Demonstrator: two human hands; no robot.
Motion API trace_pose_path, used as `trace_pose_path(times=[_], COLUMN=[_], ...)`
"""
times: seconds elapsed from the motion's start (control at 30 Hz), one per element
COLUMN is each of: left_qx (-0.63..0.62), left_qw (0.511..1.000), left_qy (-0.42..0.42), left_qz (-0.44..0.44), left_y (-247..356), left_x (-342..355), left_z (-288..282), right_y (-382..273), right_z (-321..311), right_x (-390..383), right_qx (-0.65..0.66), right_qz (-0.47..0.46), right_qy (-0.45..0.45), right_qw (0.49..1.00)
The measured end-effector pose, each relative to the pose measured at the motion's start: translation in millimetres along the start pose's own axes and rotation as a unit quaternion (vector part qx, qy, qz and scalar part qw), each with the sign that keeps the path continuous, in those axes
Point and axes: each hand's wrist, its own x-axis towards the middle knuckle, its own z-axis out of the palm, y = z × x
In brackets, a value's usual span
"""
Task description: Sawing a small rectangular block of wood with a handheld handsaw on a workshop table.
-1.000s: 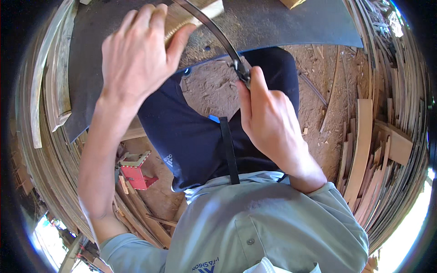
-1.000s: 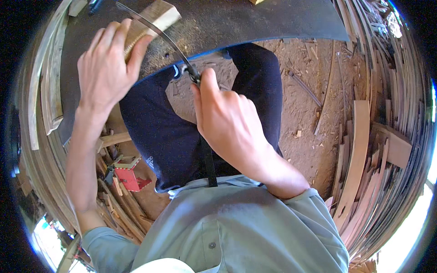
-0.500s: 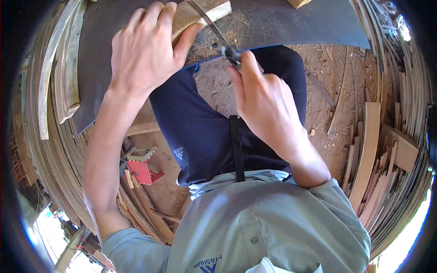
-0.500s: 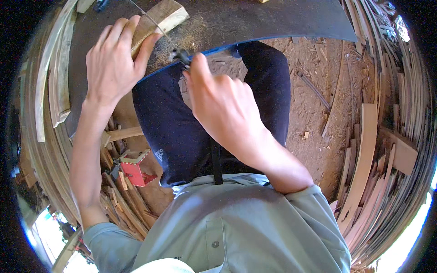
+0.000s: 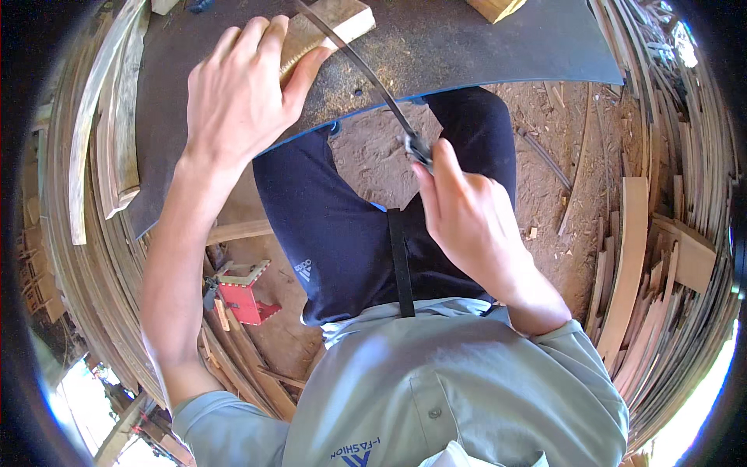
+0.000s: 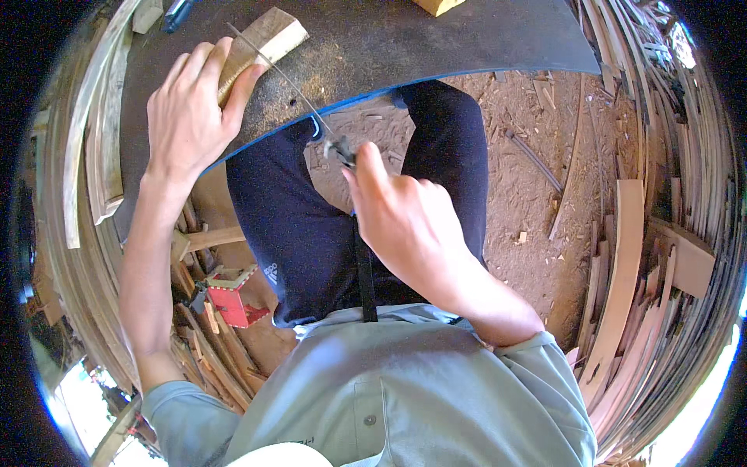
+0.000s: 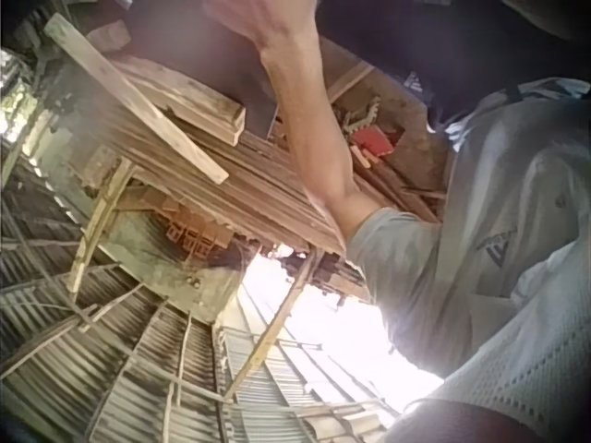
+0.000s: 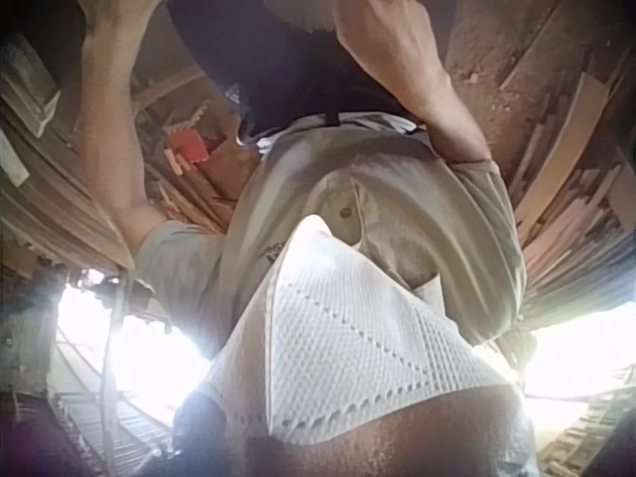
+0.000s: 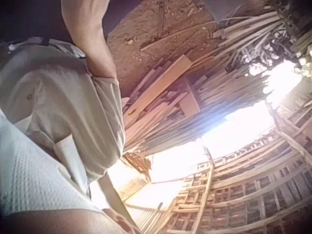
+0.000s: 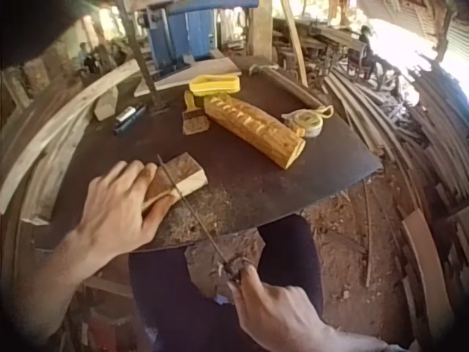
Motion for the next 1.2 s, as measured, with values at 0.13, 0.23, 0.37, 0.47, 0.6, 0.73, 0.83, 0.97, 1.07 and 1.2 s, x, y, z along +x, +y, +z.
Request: trace_pose_path(times=[0.13,0.23,0.37,0.47,0.6,0.73,0.83,0.97,1.07,1.2], left_qx=[0.005,0.010,-0.015,-0.021,-0.025,-0.035,-0.049,-0.063,-0.093,-0.139], left_qw=[0.999,1.000,1.000,1.000,0.999,0.999,0.998,0.996,0.993,0.984], left_qy=[0.029,0.025,0.011,0.015,0.000,-0.016,-0.009,-0.044,-0.038,-0.047], left_qz=[0.019,-0.002,-0.003,0.004,-0.022,-0.014,-0.037,-0.053,-0.069,-0.103], left_y=[-2,2,5,-5,2,10,15,15,14,19], left_x=[-2,-2,2,-5,-2,-10,-6,-1,0,-2], left_z=[1,-6,0,-4,-2,-1,-8,-17,-21,-28], right_y=[-12,-3,0,-15,-2,22,25,9,15,21], right_z=[5,6,-7,9,4,-31,-27,-31,-27,-23], right_x=[29,7,-8,43,5,-37,-32,-15,-1,20], right_qx=[0.016,0.037,0.008,0.028,0.034,0.090,0.087,0.154,0.181,0.167], right_qz=[-0.017,-0.022,0.006,-0.025,-0.005,0.055,0.043,0.008,0.001,-0.016], right_qy=[0.020,0.029,0.002,0.015,0.007,-0.056,-0.039,0.059,0.065,0.051], right_qw=[1.000,0.999,1.000,0.999,0.999,0.993,0.994,0.986,0.981,0.984])
